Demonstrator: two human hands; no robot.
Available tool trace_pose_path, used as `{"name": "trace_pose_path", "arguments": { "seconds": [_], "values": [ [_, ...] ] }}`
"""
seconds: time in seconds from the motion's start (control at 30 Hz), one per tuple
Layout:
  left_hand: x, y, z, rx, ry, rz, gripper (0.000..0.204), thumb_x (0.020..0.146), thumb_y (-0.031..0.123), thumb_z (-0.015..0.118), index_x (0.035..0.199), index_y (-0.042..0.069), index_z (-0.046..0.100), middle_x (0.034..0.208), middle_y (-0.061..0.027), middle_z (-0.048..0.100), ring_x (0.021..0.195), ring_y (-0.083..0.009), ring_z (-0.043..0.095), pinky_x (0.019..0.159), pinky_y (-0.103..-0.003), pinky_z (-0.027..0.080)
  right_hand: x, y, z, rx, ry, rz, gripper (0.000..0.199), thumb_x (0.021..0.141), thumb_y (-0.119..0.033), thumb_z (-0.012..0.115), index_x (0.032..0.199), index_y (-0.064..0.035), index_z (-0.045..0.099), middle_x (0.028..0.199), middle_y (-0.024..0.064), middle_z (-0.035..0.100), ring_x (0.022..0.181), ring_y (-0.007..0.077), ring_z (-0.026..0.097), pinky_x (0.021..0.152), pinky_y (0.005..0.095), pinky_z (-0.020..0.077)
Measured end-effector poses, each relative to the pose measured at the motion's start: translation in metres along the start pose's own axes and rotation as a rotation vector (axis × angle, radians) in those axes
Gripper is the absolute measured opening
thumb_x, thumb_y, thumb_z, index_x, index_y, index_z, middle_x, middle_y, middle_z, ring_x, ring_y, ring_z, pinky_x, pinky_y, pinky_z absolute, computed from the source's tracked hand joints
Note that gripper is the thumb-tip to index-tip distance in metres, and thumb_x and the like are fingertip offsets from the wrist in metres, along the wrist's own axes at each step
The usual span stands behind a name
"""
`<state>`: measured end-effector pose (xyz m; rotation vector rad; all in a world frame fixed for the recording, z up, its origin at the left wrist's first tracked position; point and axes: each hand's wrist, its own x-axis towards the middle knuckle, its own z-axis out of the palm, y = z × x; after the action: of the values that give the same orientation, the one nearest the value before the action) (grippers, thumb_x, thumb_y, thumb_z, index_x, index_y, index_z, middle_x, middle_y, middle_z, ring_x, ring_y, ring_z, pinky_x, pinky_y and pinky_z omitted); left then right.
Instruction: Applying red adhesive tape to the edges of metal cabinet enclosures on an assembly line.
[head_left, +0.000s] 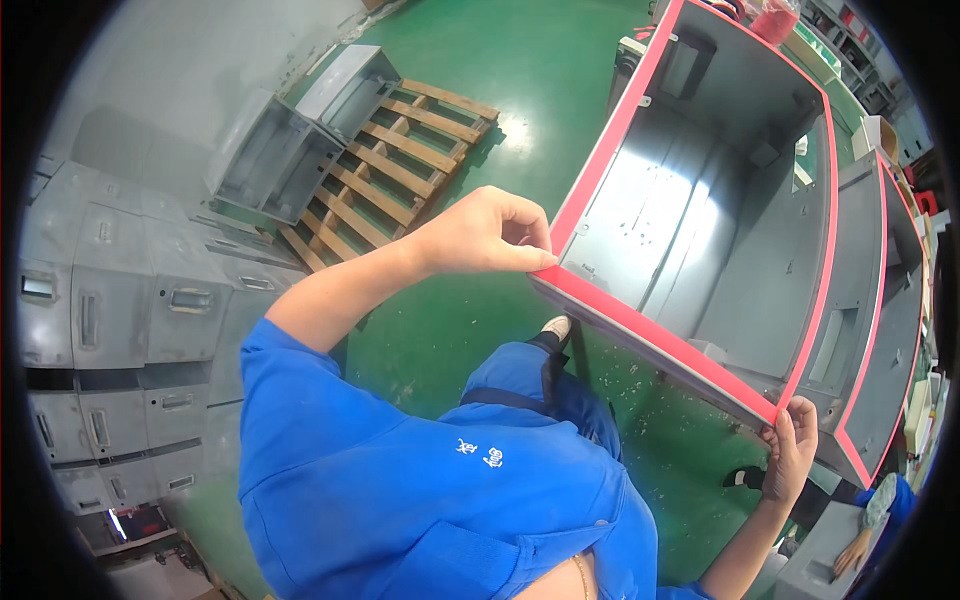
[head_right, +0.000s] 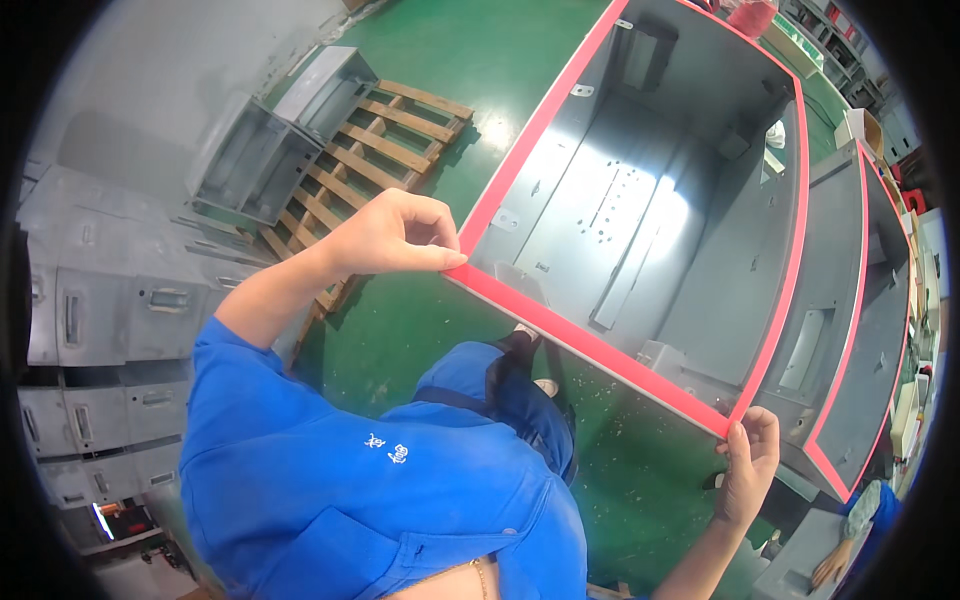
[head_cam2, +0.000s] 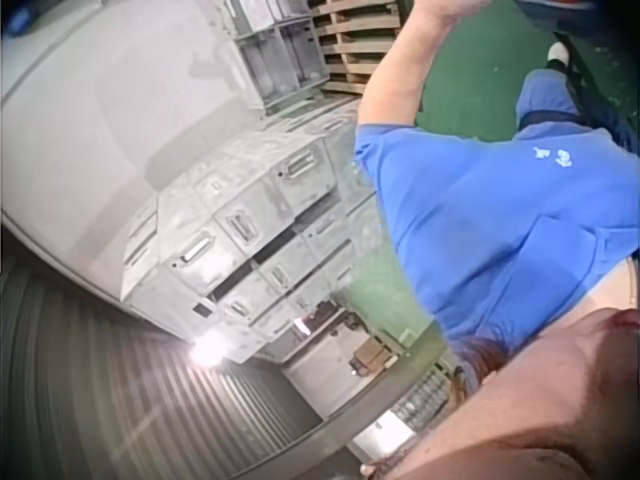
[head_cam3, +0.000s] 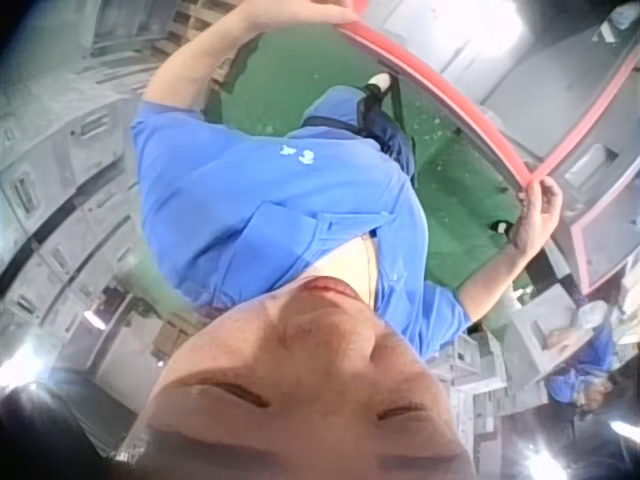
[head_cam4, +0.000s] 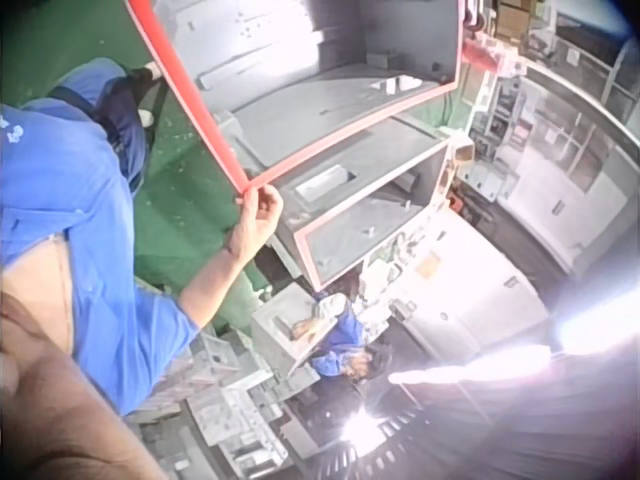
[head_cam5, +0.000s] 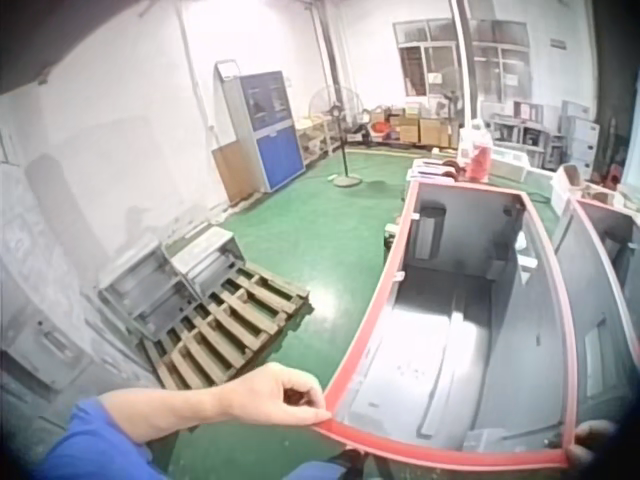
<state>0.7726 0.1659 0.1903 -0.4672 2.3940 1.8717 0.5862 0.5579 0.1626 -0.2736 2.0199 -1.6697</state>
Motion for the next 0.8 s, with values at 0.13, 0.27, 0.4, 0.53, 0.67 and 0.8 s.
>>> {"name": "trace_pose_path", "arguments": {
  "seconds": [0.13, 0.27, 0.4, 0.53, 0.67, 0.8],
  "values": [
    [-0.002, -0.003, 0.002, 0.003, 0.023, 0.030, 0.010, 0.076, 0.009, 0.064, 0.071, 0.001, 0.061, 0.066, 0.0006, 0.056, 0.065, -0.0046, 0.051, 0.059, -0.019, 0.041, -0.001, 0.000, 0.000, 0.005, 0.006, -0.002, 0.018, 0.082, -0.011, 0.058, 0.097, -0.0055, 0.050, 0.085, -0.0014, 0.050, 0.074, 0.0047, 0.046, 0.060, 0.0185, 0.0380],
    [-0.003, -0.006, 0.003, -0.008, 0.035, 0.059, 0.011, 0.075, 0.010, 0.064, 0.069, 0.001, 0.061, 0.063, 0.0019, 0.054, 0.061, -0.0033, 0.048, 0.056, -0.019, 0.039, -0.001, 0.002, -0.001, 0.003, -0.002, -0.010, 0.016, 0.083, -0.010, 0.057, 0.097, -0.0055, 0.049, 0.085, -0.0012, 0.051, 0.072, 0.0044, 0.047, 0.060, 0.0176, 0.0386],
    [-0.003, -0.007, 0.004, 0.040, 0.043, 0.092, 0.008, 0.075, 0.008, 0.064, 0.070, 0.002, 0.061, 0.065, 0.0012, 0.054, 0.061, -0.0042, 0.049, 0.056, -0.020, 0.039, -0.001, 0.004, -0.001, 0.004, -0.007, -0.037, 0.014, 0.085, -0.009, 0.055, 0.098, -0.0051, 0.048, 0.087, -0.0005, 0.052, 0.070, 0.0035, 0.048, 0.059, 0.0156, 0.0394],
    [-0.005, -0.005, 0.005, 0.124, 0.068, 0.124, 0.008, 0.074, 0.004, 0.066, 0.068, 0.002, 0.061, 0.068, 0.0009, 0.055, 0.062, -0.0048, 0.050, 0.055, -0.021, 0.039, -0.001, 0.005, -0.002, -0.007, 0.002, -0.041, 0.015, 0.085, -0.009, 0.055, 0.098, -0.0051, 0.048, 0.087, -0.0004, 0.052, 0.070, 0.0035, 0.047, 0.059, 0.0153, 0.0390],
    [-0.007, -0.011, 0.008, 0.230, 0.122, 0.185, 0.009, 0.074, 0.005, 0.067, 0.079, 0.003, 0.061, 0.069, 0.0018, 0.053, 0.061, -0.0041, 0.049, 0.053, -0.018, 0.037, -0.001, 0.002, 0.002, 0.006, 0.021, -0.015, 0.017, 0.082, -0.011, 0.058, 0.096, -0.0045, 0.049, 0.087, 0.0004, 0.051, 0.074, 0.0063, 0.046, 0.060, 0.0194, 0.0373],
    [-0.011, -0.011, 0.007, -0.028, 0.240, 0.074, 0.021, 0.079, 0.005, 0.060, 0.099, 0.003, 0.053, 0.071, -0.0003, 0.053, 0.059, -0.0051, 0.049, 0.048, -0.016, 0.035, -0.002, 0.003, 0.002, 0.014, 0.015, -0.010, 0.017, 0.083, -0.010, 0.057, 0.096, -0.0039, 0.048, 0.089, 0.0022, 0.053, 0.075, 0.0068, 0.046, 0.060, 0.0197, 0.0373]
  ]
}}
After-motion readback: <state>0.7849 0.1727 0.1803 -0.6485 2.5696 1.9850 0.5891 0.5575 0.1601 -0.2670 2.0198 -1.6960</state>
